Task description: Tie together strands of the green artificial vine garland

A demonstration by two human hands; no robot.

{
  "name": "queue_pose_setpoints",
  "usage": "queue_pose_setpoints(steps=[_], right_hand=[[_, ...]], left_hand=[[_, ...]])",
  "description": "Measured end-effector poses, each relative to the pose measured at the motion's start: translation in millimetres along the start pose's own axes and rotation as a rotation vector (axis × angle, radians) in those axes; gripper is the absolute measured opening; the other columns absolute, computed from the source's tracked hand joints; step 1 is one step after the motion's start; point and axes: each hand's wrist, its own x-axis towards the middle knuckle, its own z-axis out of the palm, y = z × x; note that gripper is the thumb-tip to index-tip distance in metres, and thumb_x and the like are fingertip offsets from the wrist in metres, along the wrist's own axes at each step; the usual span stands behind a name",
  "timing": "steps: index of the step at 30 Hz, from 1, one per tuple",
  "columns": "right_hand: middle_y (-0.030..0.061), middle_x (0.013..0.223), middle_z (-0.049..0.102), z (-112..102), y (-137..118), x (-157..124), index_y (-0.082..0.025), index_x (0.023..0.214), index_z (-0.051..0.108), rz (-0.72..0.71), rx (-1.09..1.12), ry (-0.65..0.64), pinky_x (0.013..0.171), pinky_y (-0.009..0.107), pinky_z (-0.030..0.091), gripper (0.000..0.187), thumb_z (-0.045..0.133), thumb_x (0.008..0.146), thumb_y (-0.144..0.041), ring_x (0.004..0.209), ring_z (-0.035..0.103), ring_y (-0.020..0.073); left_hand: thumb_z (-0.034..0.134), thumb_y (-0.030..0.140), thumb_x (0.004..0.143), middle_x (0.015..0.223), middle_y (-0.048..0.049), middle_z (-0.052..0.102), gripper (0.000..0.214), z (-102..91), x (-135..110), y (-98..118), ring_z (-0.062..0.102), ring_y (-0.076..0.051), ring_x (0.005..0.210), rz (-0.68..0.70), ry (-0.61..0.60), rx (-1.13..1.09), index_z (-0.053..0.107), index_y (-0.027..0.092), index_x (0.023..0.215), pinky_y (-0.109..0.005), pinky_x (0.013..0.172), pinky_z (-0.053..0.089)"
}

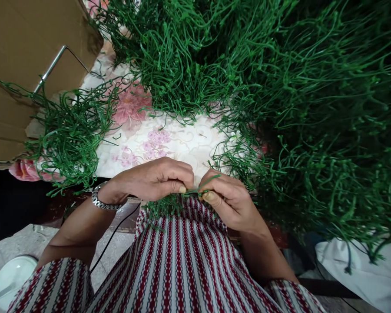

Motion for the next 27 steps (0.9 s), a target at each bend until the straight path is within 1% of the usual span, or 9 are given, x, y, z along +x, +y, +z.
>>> queue_pose_setpoints(steps=[5,8,13,16,20,23,25,26,27], right_hand=[[0.0012,0.067,0.053,-1,2,-1,-0.016,0.078,0.052,0.051,0.032,0.026,0.062,0.024,0.040,0.015,0.042,0.088,-0.019,0.065,0.050,0.0111],[0.0010,0.067,0.051,1,4,0,-0.016,0.077,0.051,0.053,0.009,0.032,0.061,0.024,0.039,0.014,0.043,0.087,-0.020,0.064,0.048,0.0111],[-0.0003,0.064,0.046,5,8,-2,-0.016,0.074,0.048,0.018,-0.101,0.029,0.059,0.024,0.035,0.013,0.044,0.086,-0.020,0.061,0.044,0.0110],[0.0004,0.065,0.048,6,8,-2,-0.016,0.074,0.049,-0.019,-0.104,-0.035,0.059,0.024,0.036,0.016,0.042,0.087,-0.022,0.062,0.044,0.0111],[0.0000,0.061,0.047,3,7,-1,-0.017,0.067,0.046,-0.120,0.075,-0.268,0.061,0.025,0.038,0.029,0.033,0.091,-0.030,0.061,0.044,0.0110],[0.0007,0.059,0.049,0,8,-2,-0.017,0.065,0.047,-0.200,0.217,-0.419,0.064,0.027,0.041,0.034,0.031,0.091,-0.032,0.062,0.047,0.0112],[0.0005,0.058,0.051,-4,9,-4,-0.017,0.065,0.050,-0.218,0.284,-0.467,0.065,0.027,0.042,0.035,0.032,0.091,-0.032,0.061,0.048,0.0107],[0.0002,0.058,0.052,-7,9,-6,-0.017,0.066,0.051,-0.190,0.298,-0.424,0.063,0.026,0.042,0.033,0.034,0.091,-0.032,0.060,0.049,0.0104],[-0.0002,0.058,0.052,-10,9,-7,-0.017,0.069,0.052,-0.133,0.297,-0.326,0.060,0.026,0.042,0.030,0.036,0.090,-0.030,0.058,0.049,0.0100]], left_hand=[[0.042,0.009,0.081,0.069,0.0021,0.047,0.011,12.3,3,0,0.042,-0.008,0.065,-0.033,0.157,-0.020,0.050,0.014,0.075,-0.019,0.063,0.034],[0.042,0.006,0.078,0.069,0.0030,0.048,0.012,21.3,3,2,0.042,-0.007,0.063,-0.106,0.222,-0.045,0.051,0.014,0.078,-0.018,0.060,0.033],[0.043,0.011,0.078,0.058,0.0057,0.039,0.010,31.5,4,-1,0.035,-0.006,0.053,-0.209,0.279,-0.062,0.049,0.014,0.070,-0.018,0.050,0.028],[0.045,0.013,0.077,0.055,0.0051,0.038,0.015,32.7,4,-4,0.034,-0.006,0.053,-0.170,0.220,-0.022,0.048,0.014,0.062,-0.019,0.050,0.028],[0.043,0.012,0.077,0.055,0.0030,0.042,0.018,31.9,1,-5,0.038,-0.008,0.053,-0.057,-0.017,-0.073,0.049,0.015,0.060,-0.021,0.053,0.031],[0.043,0.010,0.077,0.057,0.0008,0.047,0.019,27.9,-2,-2,0.042,-0.009,0.056,0.002,-0.134,-0.115,0.052,0.015,0.060,-0.022,0.057,0.036],[0.044,0.010,0.078,0.058,-0.0004,0.050,0.019,23.2,-4,-2,0.044,-0.009,0.056,0.007,-0.135,-0.150,0.054,0.015,0.062,-0.022,0.057,0.036],[0.045,0.012,0.079,0.058,-0.0009,0.052,0.018,20.8,-4,-2,0.045,-0.009,0.055,-0.012,-0.089,-0.162,0.056,0.014,0.065,-0.022,0.056,0.036],[0.046,0.015,0.080,0.059,-0.0012,0.053,0.017,18.8,-4,-3,0.045,-0.009,0.054,-0.042,-0.016,-0.163,0.058,0.014,0.067,-0.022,0.054,0.036]])
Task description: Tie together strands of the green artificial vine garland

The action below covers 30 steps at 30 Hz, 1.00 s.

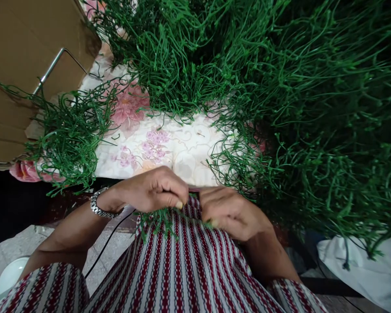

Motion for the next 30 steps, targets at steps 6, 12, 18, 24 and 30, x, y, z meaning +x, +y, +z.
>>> queue_pose_setpoints(steps=[6,12,18,24,30], right_hand=[[0.0035,0.068,0.055,3,-19,9,-0.019,0.089,0.057,0.114,-0.447,0.751,0.054,0.029,0.042,0.014,0.044,0.086,-0.020,0.060,0.052,0.0138],[0.0102,0.091,0.055,26,5,28,-0.018,0.105,0.051,-0.053,-0.880,0.654,0.068,0.033,0.048,0.022,0.048,0.083,-0.018,0.083,0.053,0.0189],[0.0076,0.084,0.053,33,28,25,-0.016,0.100,0.046,-0.004,-0.825,0.754,0.069,0.031,0.045,0.017,0.046,0.083,-0.014,0.082,0.050,0.0177],[0.0057,0.082,0.051,35,22,21,-0.015,0.103,0.045,0.074,-0.626,0.660,0.064,0.029,0.043,0.019,0.043,0.085,-0.022,0.073,0.047,0.0148],[0.0059,0.083,0.054,34,21,20,-0.015,0.103,0.045,0.101,-0.720,0.714,0.068,0.029,0.043,0.020,0.047,0.083,-0.014,0.076,0.047,0.0151]], left_hand=[[0.049,0.015,0.079,0.059,0.0022,0.051,0.013,3.5,13,-3,0.043,-0.007,0.055,-0.096,0.436,0.170,0.057,0.013,0.069,-0.019,0.053,0.033],[0.049,0.017,0.079,0.061,0.0021,0.050,0.013,19.2,25,-11,0.045,-0.008,0.059,-0.092,0.619,-0.061,0.053,0.013,0.067,-0.019,0.056,0.036],[0.058,0.028,0.077,0.059,0.0041,0.047,0.017,27.7,27,-23,0.038,-0.004,0.048,-0.054,0.784,-0.349,0.053,0.013,0.071,-0.015,0.044,0.030],[0.067,0.030,0.071,0.058,0.0052,0.047,0.020,27.9,26,-22,0.040,-0.003,0.045,-0.052,0.869,-0.388,0.053,0.015,0.074,-0.014,0.041,0.032],[0.065,0.025,0.073,0.064,0.0025,0.054,0.014,29.1,23,-20,0.050,-0.005,0.052,-0.004,0.820,-0.476,0.056,0.014,0.078,-0.015,0.049,0.041]])
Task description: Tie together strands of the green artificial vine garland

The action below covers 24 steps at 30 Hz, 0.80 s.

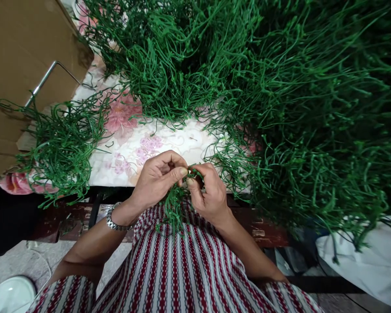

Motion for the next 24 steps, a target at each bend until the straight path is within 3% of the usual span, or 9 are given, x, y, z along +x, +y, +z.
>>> queue_pose_setpoints(steps=[5,12,14,18,24], right_hand=[[0.0091,0.091,0.056,2,1,0,-0.014,0.106,0.044,-0.043,0.023,-0.018,0.067,0.030,0.044,0.025,0.047,0.082,-0.011,0.080,0.049,0.0167],[0.0042,0.071,0.049,4,5,-3,-0.014,0.089,0.050,-0.060,-0.092,-0.054,0.059,0.027,0.041,0.007,0.047,0.082,-0.013,0.068,0.046,0.0147],[0.0047,0.073,0.049,4,6,-2,-0.014,0.089,0.050,-0.061,-0.123,-0.078,0.059,0.027,0.041,0.008,0.046,0.083,-0.014,0.069,0.046,0.0149],[0.0061,0.075,0.048,1,4,1,-0.013,0.087,0.049,-0.039,-0.138,-0.143,0.062,0.028,0.042,0.007,0.044,0.084,-0.017,0.072,0.046,0.0156],[0.0062,0.074,0.049,-7,1,5,-0.015,0.082,0.046,-0.033,-0.214,-0.229,0.065,0.029,0.040,0.007,0.040,0.085,-0.016,0.072,0.045,0.0161]], left_hand=[[0.068,0.018,0.068,0.073,0.0001,0.058,0.015,1.6,-10,2,0.053,-0.007,0.061,0.002,0.016,0.030,0.059,0.014,0.079,-0.016,0.057,0.045],[0.060,0.008,0.070,0.067,0.0012,0.058,0.006,1.3,-7,3,0.052,-0.007,0.060,0.052,0.106,0.271,0.059,0.013,0.074,-0.016,0.056,0.042],[0.058,0.009,0.070,0.069,0.0008,0.057,0.007,-0.5,-2,6,0.051,-0.008,0.062,0.014,0.061,0.293,0.058,0.013,0.076,-0.017,0.056,0.041],[0.053,0.017,0.076,0.070,0.0006,0.052,0.007,-6.5,4,10,0.047,-0.008,0.062,-0.083,-0.143,0.279,0.054,0.013,0.082,-0.019,0.055,0.038],[0.051,0.018,0.078,0.066,0.0014,0.048,0.012,-13.4,1,13,0.044,-0.009,0.064,0.011,-0.275,0.560,0.055,0.013,0.068,-0.021,0.060,0.034]])
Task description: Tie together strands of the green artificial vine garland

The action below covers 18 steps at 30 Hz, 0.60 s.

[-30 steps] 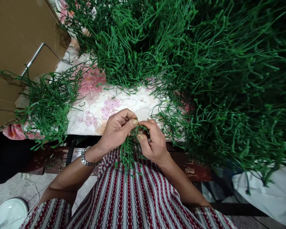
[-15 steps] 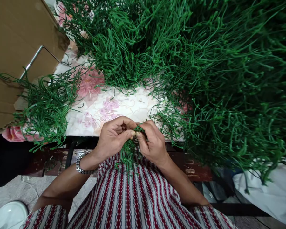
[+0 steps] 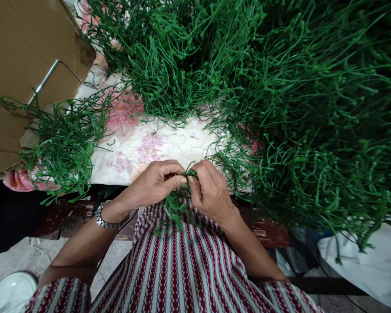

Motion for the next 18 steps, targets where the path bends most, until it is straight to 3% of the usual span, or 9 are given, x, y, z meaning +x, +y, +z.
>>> queue_pose_setpoints(steps=[6,15,18], right_hand=[[0.0048,0.072,0.048,-6,1,3,-0.016,0.083,0.045,-0.072,0.035,-0.049,0.064,0.028,0.039,0.006,0.041,0.084,-0.012,0.070,0.044,0.0150],[0.0012,0.067,0.043,-11,-5,-4,-0.016,0.078,0.043,-0.036,0.166,-0.091,0.060,0.027,0.033,0.007,0.045,0.084,-0.018,0.063,0.039,0.0123],[-0.0013,0.062,0.039,-17,-4,-3,-0.018,0.071,0.039,-0.056,0.335,-0.162,0.056,0.025,0.032,0.015,0.042,0.085,-0.023,0.059,0.037,0.0107]], left_hand=[[0.050,0.025,0.080,0.059,0.0041,0.040,0.019,-1.7,0,-2,0.036,-0.007,0.057,-0.052,-0.050,-0.061,0.052,0.013,0.066,-0.019,0.052,0.029],[0.046,0.022,0.083,0.054,0.0054,0.023,0.034,-9.9,-3,8,0.025,-0.006,0.052,0.056,-0.189,0.100,0.031,0.015,0.053,-0.020,0.048,0.021],[0.045,0.024,0.084,0.052,0.0051,0.025,0.036,-10.3,-6,5,0.027,-0.006,0.050,0.123,-0.279,0.024,0.031,0.015,0.053,-0.021,0.047,0.022]])
